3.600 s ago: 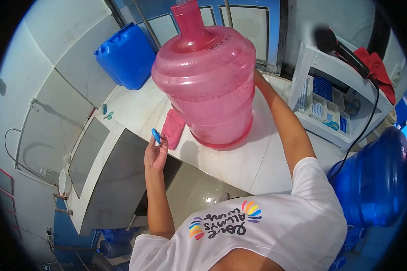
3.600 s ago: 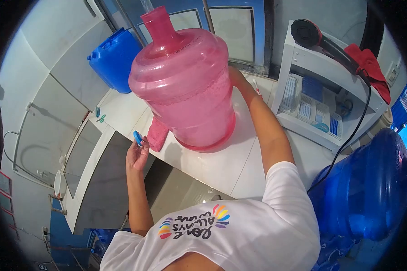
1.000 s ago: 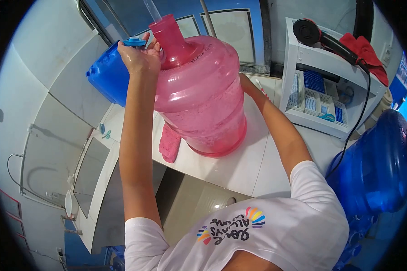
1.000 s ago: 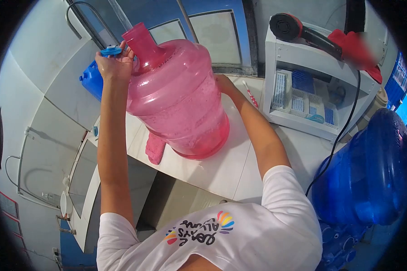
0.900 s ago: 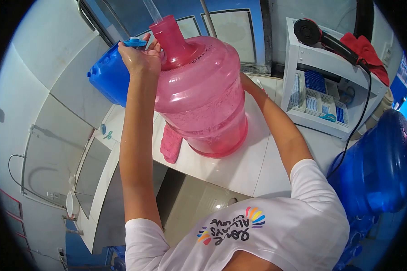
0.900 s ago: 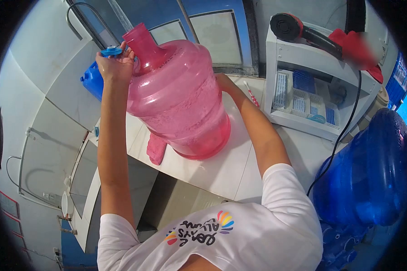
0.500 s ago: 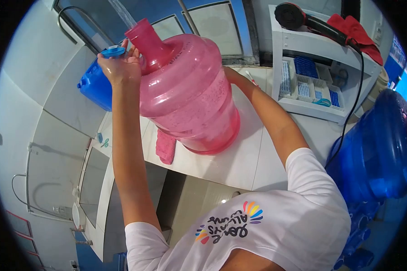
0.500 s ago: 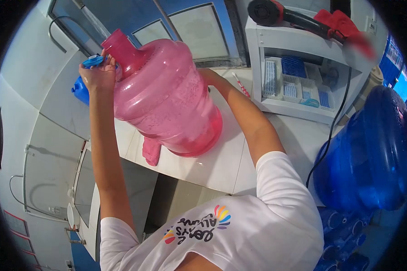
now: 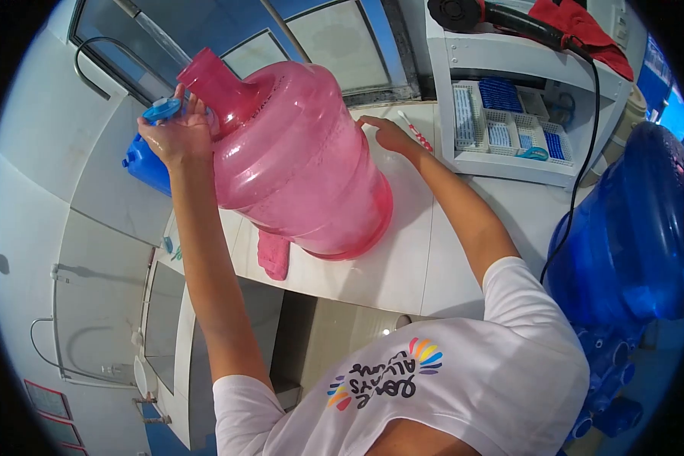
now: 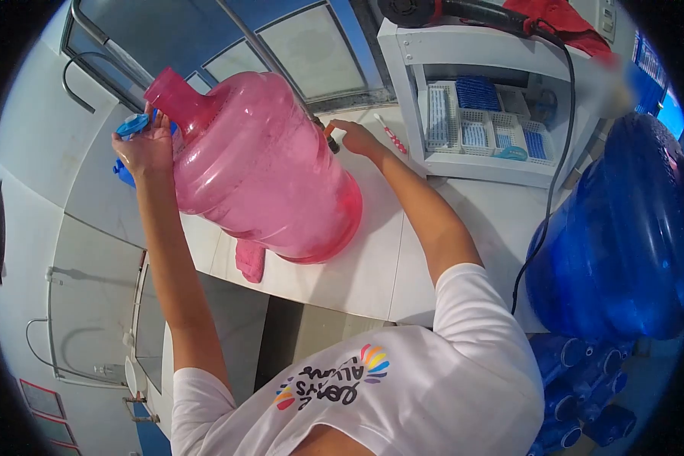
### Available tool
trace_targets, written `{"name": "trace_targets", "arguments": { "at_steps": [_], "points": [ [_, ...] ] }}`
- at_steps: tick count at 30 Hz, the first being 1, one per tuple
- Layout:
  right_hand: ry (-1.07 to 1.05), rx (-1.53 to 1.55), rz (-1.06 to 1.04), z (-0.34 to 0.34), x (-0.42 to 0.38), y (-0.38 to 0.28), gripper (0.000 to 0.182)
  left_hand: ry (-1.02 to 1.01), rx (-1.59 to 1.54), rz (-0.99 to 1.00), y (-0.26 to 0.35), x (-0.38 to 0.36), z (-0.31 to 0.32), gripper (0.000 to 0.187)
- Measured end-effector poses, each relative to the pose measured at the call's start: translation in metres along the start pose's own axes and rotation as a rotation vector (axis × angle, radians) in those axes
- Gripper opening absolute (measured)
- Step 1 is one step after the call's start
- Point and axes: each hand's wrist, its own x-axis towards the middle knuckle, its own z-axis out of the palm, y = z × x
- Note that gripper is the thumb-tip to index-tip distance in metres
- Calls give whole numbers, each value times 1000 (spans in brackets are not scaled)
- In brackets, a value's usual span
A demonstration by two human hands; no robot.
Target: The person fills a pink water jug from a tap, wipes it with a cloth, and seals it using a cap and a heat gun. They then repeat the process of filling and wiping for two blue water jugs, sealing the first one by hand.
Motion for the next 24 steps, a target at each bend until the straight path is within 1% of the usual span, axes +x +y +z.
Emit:
{"name": "trace_targets", "arguments": {
  "at_steps": [2,4,6,9,11,13,15,17,18,20,24],
  "points": [
    [179,2,29,8,-6,13,45,-9,-14,2,0,-1,0,55],
    [174,-1,26,13,-4,28,47,-8,-22,-3,0,-4,1,56],
    [169,1,13,15,6,12,50,-11,-26,3,2,-2,0,56],
    [101,-38,40,14,19,-3,47,-12,-104,-20,1,-6,4,55],
    [-39,52,181,15,32,-10,39,-3,-112,-12,1,-7,5,55],
    [-41,53,142,16,39,-14,38,6,-117,-12,2,-7,4,55],
    [-44,53,108,16,46,-13,39,-40,-114,-26,1,-4,0,55],
    [-122,-65,-31,16,54,-14,42,-45,-116,-26,1,-3,-1,56],
    [-123,-64,-31,14,57,-17,42,-51,-118,-28,1,-3,-1,56],
    [-253,-160,47,10,63,-20,45,-45,-129,-28,0,-4,0,55],
    [-221,-139,-25,16,67,-15,46,-66,-139,-30,1,-5,1,55]
  ]
}}
